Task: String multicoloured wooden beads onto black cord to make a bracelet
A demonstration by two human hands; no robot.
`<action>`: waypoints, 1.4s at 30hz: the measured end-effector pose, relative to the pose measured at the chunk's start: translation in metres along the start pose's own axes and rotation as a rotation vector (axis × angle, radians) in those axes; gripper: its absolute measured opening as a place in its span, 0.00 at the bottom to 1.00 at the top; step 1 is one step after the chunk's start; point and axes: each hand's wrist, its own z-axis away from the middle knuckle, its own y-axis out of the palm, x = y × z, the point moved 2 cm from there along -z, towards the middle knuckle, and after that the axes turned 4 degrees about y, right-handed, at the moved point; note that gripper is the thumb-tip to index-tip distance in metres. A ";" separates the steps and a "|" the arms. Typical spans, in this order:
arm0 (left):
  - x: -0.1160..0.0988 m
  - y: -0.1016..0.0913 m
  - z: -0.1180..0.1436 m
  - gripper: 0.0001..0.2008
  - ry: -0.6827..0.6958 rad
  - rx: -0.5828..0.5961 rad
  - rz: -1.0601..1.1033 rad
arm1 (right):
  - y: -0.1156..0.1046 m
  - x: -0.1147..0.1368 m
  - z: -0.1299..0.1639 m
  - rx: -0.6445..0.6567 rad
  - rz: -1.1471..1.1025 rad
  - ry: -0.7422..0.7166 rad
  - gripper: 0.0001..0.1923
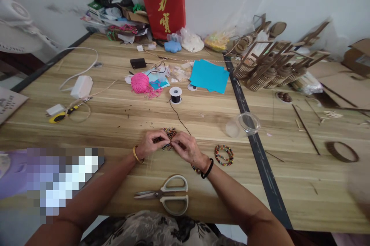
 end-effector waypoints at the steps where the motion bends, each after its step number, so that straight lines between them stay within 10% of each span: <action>1: 0.001 0.000 0.000 0.11 -0.001 0.000 0.001 | 0.000 0.000 0.000 0.007 -0.002 0.004 0.04; 42: 0.000 -0.006 0.001 0.10 -0.039 -0.072 -0.017 | -0.006 -0.006 0.002 -0.048 -0.068 0.261 0.08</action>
